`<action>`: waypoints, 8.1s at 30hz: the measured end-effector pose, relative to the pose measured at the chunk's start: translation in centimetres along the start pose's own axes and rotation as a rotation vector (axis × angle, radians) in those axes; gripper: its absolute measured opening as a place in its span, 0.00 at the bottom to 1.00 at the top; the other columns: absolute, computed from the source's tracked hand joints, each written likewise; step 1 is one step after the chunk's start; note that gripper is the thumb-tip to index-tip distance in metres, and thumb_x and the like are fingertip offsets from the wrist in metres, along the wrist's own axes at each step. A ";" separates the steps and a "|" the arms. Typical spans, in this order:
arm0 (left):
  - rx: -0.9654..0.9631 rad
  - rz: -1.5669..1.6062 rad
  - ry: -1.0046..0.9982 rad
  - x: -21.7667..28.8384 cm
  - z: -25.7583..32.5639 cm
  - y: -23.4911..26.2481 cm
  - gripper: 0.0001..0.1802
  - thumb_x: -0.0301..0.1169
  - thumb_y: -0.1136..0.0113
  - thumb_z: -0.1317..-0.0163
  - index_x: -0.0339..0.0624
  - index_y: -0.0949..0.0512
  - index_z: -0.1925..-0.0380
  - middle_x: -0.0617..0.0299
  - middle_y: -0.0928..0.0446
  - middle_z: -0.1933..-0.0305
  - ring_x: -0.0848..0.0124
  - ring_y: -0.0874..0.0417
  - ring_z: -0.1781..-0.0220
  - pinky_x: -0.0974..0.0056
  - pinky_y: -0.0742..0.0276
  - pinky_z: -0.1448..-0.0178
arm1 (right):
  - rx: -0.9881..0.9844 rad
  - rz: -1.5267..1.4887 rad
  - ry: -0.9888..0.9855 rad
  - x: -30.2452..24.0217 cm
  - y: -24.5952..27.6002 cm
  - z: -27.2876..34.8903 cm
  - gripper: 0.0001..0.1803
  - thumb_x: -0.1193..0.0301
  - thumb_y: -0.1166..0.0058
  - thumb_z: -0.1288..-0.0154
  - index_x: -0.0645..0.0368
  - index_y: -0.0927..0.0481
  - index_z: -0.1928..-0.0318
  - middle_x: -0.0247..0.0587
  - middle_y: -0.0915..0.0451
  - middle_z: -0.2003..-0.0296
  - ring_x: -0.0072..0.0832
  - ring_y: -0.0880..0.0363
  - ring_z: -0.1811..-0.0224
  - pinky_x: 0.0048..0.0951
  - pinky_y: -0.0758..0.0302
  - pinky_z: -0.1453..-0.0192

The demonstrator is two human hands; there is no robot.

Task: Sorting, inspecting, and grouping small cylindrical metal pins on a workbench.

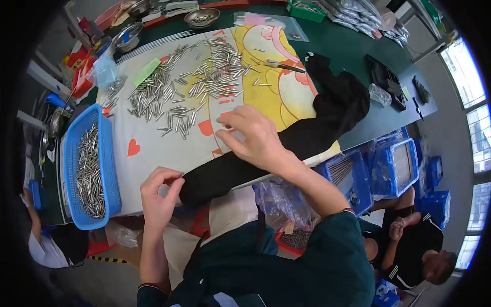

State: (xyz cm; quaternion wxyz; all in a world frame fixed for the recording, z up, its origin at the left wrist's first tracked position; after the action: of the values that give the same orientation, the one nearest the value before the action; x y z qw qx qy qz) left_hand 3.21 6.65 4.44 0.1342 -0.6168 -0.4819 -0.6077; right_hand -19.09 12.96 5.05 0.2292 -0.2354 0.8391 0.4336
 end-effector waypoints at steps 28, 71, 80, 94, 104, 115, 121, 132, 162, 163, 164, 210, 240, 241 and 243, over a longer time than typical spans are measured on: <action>0.053 -0.148 0.043 -3.5 1.2 -1.6 0.05 0.20 0.36 0.56 0.38 0.22 0.77 0.61 0.29 0.74 0.65 0.27 0.70 0.63 0.32 0.64 | -0.092 -1.649 -0.256 -2.5 -3.6 0.4 0.24 0.54 0.66 0.31 0.56 0.41 0.81 0.30 0.45 0.84 0.20 0.51 0.82 0.23 0.52 0.76; -0.020 -0.137 0.103 -3.4 0.7 -1.4 0.05 0.20 0.36 0.56 0.39 0.23 0.80 0.63 0.31 0.77 0.68 0.31 0.75 0.65 0.39 0.65 | 0.290 -1.270 -0.547 -6.1 -8.8 1.3 0.27 0.54 0.68 0.28 0.54 0.45 0.83 0.27 0.49 0.89 0.16 0.58 0.86 0.23 0.55 0.81; -0.010 -0.151 0.034 -3.0 0.4 -1.6 0.04 0.20 0.37 0.56 0.38 0.22 0.79 0.61 0.30 0.77 0.65 0.29 0.74 0.64 0.38 0.65 | 0.153 -1.210 -0.547 -6.0 -8.3 0.3 0.24 0.63 0.66 0.28 0.55 0.45 0.83 0.27 0.48 0.88 0.17 0.54 0.85 0.23 0.55 0.81; 0.179 -0.347 -0.272 -1.0 2.3 1.4 0.09 0.17 0.40 0.51 0.38 0.28 0.71 0.56 0.27 0.69 0.60 0.26 0.68 0.61 0.32 0.63 | 0.321 0.696 -0.257 17.2 1.7 -10.4 0.20 0.62 0.64 0.38 0.63 0.23 0.72 0.50 0.21 0.67 0.47 0.26 0.61 0.46 0.31 0.57; 0.619 -0.823 0.014 -1.0 2.2 16.4 0.02 0.20 0.46 0.42 0.33 0.26 0.69 0.56 0.26 0.71 0.64 0.25 0.72 0.64 0.29 0.66 | 0.101 0.833 -0.349 20.0 0.4 -9.1 0.19 0.60 0.63 0.37 0.62 0.23 0.64 0.53 0.23 0.62 0.49 0.28 0.55 0.51 0.32 0.53; 0.498 -0.564 -0.192 1.7 -0.3 9.8 0.08 0.19 0.45 0.45 0.32 0.24 0.64 0.53 0.25 0.54 0.60 0.23 0.52 0.61 0.30 0.46 | 0.323 0.397 -0.011 14.7 -1.3 -10.9 0.16 0.66 0.52 0.39 0.61 0.27 0.54 0.49 0.26 0.57 0.45 0.29 0.52 0.41 0.32 0.48; 0.213 -0.538 -0.055 -5.6 -8.7 4.7 0.33 0.41 0.45 0.39 0.30 0.40 0.40 0.39 0.48 0.32 0.49 0.43 0.32 0.54 0.46 0.31 | -0.084 0.568 -0.012 14.9 -4.7 -14.0 0.39 0.45 0.59 0.36 0.61 0.43 0.36 0.52 0.46 0.34 0.42 0.51 0.30 0.39 0.50 0.30; 0.042 -0.829 0.033 -10.4 -13.9 2.7 0.53 0.63 0.51 0.46 0.31 0.51 0.34 0.41 0.56 0.29 0.54 0.58 0.26 0.53 0.64 0.26 | -0.327 0.516 -0.061 14.7 -7.5 -14.0 0.40 0.39 0.68 0.36 0.56 0.40 0.35 0.48 0.48 0.32 0.40 0.54 0.28 0.39 0.55 0.28; 0.524 -0.002 -0.088 -10.4 -12.3 2.9 0.09 0.30 0.48 0.39 0.35 0.26 0.63 0.49 0.29 0.51 0.54 0.27 0.49 0.58 0.33 0.44 | 0.007 0.395 0.563 6.5 -20.2 -26.3 0.15 0.66 0.48 0.47 0.57 0.25 0.58 0.45 0.25 0.54 0.42 0.29 0.49 0.40 0.32 0.46; 0.529 -0.018 -0.092 -10.4 -12.3 2.9 0.09 0.30 0.48 0.39 0.35 0.26 0.63 0.49 0.30 0.50 0.54 0.27 0.48 0.58 0.33 0.44 | 0.006 0.396 0.561 6.8 -20.2 -26.4 0.15 0.66 0.48 0.47 0.57 0.25 0.58 0.45 0.25 0.54 0.42 0.29 0.49 0.40 0.32 0.46; 0.536 -0.036 -0.091 -10.3 -12.3 2.8 0.09 0.29 0.48 0.39 0.35 0.26 0.63 0.49 0.30 0.50 0.54 0.27 0.48 0.58 0.33 0.44 | -0.050 0.287 0.254 7.4 -20.1 -26.6 0.17 0.65 0.47 0.48 0.57 0.25 0.57 0.46 0.25 0.54 0.41 0.30 0.47 0.42 0.33 0.44; 0.233 -0.523 -0.012 -13.2 -22.0 2.6 0.28 0.49 0.63 0.33 0.40 0.30 0.44 0.53 0.36 0.36 0.62 0.40 0.32 0.54 0.53 0.29 | -0.412 0.380 0.102 13.2 -15.4 -22.3 0.31 0.50 0.64 0.33 0.61 0.34 0.40 0.59 0.41 0.37 0.47 0.44 0.33 0.37 0.47 0.30; 0.238 -0.611 0.004 -13.5 -21.9 3.2 0.31 0.54 0.64 0.34 0.42 0.29 0.45 0.55 0.36 0.36 0.63 0.40 0.32 0.54 0.54 0.30 | -0.179 0.123 0.186 11.0 -8.7 -17.5 0.29 0.53 0.53 0.37 0.57 0.31 0.41 0.49 0.34 0.41 0.42 0.39 0.37 0.38 0.43 0.34; 0.235 -0.608 0.008 -13.7 -21.8 3.0 0.31 0.54 0.64 0.34 0.42 0.29 0.45 0.55 0.36 0.36 0.63 0.40 0.32 0.54 0.54 0.30 | -0.176 0.266 0.148 12.7 -9.0 -18.2 0.32 0.49 0.58 0.36 0.56 0.34 0.39 0.48 0.38 0.38 0.42 0.43 0.34 0.39 0.46 0.32; 0.227 -0.612 0.007 -13.8 -21.9 3.1 0.31 0.54 0.64 0.34 0.42 0.29 0.44 0.55 0.36 0.36 0.63 0.41 0.32 0.55 0.54 0.29 | -0.255 0.423 0.044 15.1 -9.5 -19.6 0.38 0.40 0.69 0.36 0.52 0.41 0.34 0.47 0.49 0.32 0.41 0.53 0.29 0.41 0.54 0.28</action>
State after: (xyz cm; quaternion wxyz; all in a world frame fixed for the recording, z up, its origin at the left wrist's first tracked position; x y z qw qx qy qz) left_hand -5.22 -17.35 -1.40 0.0147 -0.4224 -0.7091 -0.5645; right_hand -28.79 -11.25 0.42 0.0836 -0.0909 0.8129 0.5692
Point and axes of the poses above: each hand's wrist, its own z-axis away from the middle knuckle, its own y-axis out of the back of the hand, x = y × z, the point moved 2 cm from there along -z, towards the middle knuckle
